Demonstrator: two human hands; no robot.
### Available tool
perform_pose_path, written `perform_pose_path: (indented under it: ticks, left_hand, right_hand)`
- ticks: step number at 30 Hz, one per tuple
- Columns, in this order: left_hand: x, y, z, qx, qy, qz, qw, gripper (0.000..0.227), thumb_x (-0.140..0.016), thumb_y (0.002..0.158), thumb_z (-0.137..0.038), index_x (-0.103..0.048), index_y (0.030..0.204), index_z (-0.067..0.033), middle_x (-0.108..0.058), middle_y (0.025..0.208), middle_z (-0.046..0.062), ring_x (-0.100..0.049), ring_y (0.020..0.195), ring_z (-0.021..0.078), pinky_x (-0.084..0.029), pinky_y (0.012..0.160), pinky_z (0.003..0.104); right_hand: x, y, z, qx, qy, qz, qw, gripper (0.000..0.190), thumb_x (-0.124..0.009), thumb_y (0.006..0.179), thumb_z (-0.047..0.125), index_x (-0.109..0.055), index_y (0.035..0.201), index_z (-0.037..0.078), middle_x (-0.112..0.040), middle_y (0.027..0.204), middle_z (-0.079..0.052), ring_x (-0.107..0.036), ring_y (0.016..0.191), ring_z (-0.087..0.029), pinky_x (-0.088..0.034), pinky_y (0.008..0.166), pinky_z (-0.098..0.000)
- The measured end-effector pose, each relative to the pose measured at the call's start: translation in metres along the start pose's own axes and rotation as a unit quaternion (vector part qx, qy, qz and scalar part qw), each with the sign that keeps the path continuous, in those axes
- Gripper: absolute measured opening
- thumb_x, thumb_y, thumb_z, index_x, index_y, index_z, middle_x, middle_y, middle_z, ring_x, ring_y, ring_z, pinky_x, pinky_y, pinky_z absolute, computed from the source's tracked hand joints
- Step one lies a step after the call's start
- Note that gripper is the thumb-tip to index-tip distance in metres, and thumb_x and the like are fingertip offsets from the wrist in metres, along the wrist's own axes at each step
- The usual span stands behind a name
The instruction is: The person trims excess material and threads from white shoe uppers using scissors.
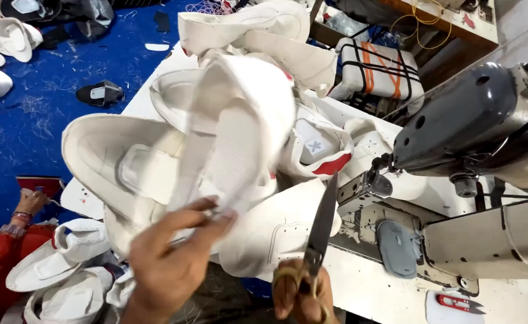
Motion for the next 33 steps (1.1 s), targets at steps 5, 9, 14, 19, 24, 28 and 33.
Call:
perform_pose_path:
  ticks: [5, 9, 14, 19, 24, 28, 33]
  left_hand:
    - [-0.04, -0.023, 0.003, 0.025, 0.154, 0.174, 0.972, 0.039, -0.073, 0.077, 0.001, -0.078, 0.114, -0.0111, -0.066, 0.104, 0.008, -0.072, 0.109, 0.0274, -0.058, 0.082, 0.041]
    - [-0.032, -0.019, 0.004, 0.048, 0.03, 0.191, 0.98, 0.036, -0.079, 0.077, -0.019, -0.073, 0.11, -0.0055, -0.066, 0.109, 0.009, -0.067, 0.113, 0.0331, -0.054, 0.084, 0.043]
    - [-0.021, -0.018, 0.023, 0.204, 0.047, 0.117, 0.971, 0.028, -0.075, 0.087, -0.01, -0.07, 0.114, -0.0045, -0.066, 0.117, 0.011, -0.068, 0.104, 0.0275, -0.056, 0.084, 0.039]
    - [-0.028, -0.005, 0.032, 0.19, 0.138, 0.14, 0.962, 0.044, -0.078, 0.081, -0.012, -0.067, 0.123, -0.0034, -0.062, 0.12, 0.016, -0.06, 0.109, 0.0359, -0.049, 0.091, 0.046]
    - [-0.029, -0.009, 0.057, 0.155, 0.377, 0.156, 0.9, 0.049, -0.068, 0.082, 0.002, -0.066, 0.131, -0.0041, -0.059, 0.129, 0.023, -0.061, 0.111, 0.0337, -0.052, 0.095, 0.044]
    - [-0.028, 0.012, 0.057, 0.21, 0.36, 0.15, 0.897, 0.038, -0.069, 0.083, 0.0, -0.069, 0.121, -0.0055, -0.059, 0.124, 0.022, -0.061, 0.106, 0.0347, -0.053, 0.084, 0.045]
    - [-0.026, 0.007, 0.061, 0.264, 0.295, 0.129, 0.909, 0.017, -0.067, 0.086, 0.002, -0.067, 0.102, -0.0053, -0.068, 0.1, 0.009, -0.066, 0.093, 0.03, -0.054, 0.072, 0.044]
  right_hand:
    - [0.005, -0.044, -0.013, -0.023, -0.104, -0.061, 0.992, 0.053, -0.083, 0.089, 0.046, -0.06, 0.072, 0.002, -0.055, 0.061, -0.01, -0.052, 0.053, -0.018, -0.036, 0.047, -0.031]
    - [0.025, -0.071, -0.034, -0.15, -0.141, -0.077, 0.976, 0.054, -0.08, 0.091, 0.048, -0.058, 0.069, 0.003, -0.053, 0.062, -0.008, -0.05, 0.055, -0.018, -0.034, 0.051, -0.0342]
    - [0.036, -0.077, -0.044, -0.127, -0.078, -0.025, 0.988, 0.056, -0.077, 0.093, 0.05, -0.059, 0.075, 0.0, -0.055, 0.069, -0.01, -0.051, 0.06, -0.02, -0.038, 0.055, -0.0327]
    - [0.033, -0.076, -0.05, -0.124, 0.006, -0.01, 0.992, 0.059, -0.071, 0.09, 0.055, -0.059, 0.085, -0.002, -0.056, 0.073, -0.011, -0.055, 0.063, -0.022, -0.044, 0.057, -0.0341]
    - [0.011, -0.062, -0.055, -0.181, 0.101, -0.011, 0.978, 0.073, -0.057, 0.091, 0.068, -0.057, 0.099, -0.004, -0.054, 0.074, -0.007, -0.053, 0.067, -0.017, -0.043, 0.061, -0.0295]
    - [-0.008, -0.049, -0.047, -0.212, 0.149, -0.007, 0.966, 0.082, -0.05, 0.091, 0.075, -0.056, 0.107, -0.005, -0.053, 0.075, -0.005, -0.053, 0.069, -0.014, -0.043, 0.063, -0.0272]
    - [-0.068, -0.02, -0.016, -0.433, 0.17, -0.107, 0.879, 0.067, -0.046, 0.091, 0.069, -0.054, 0.09, 0.002, -0.048, 0.073, -0.006, -0.052, 0.068, -0.018, -0.042, 0.066, -0.0282]
Point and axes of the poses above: each hand's wrist, its own y-axis towards the middle knuckle, its own x-axis out of the back of the hand, z = x × y, the point moved 6 cm from there along y, towards the middle knuckle
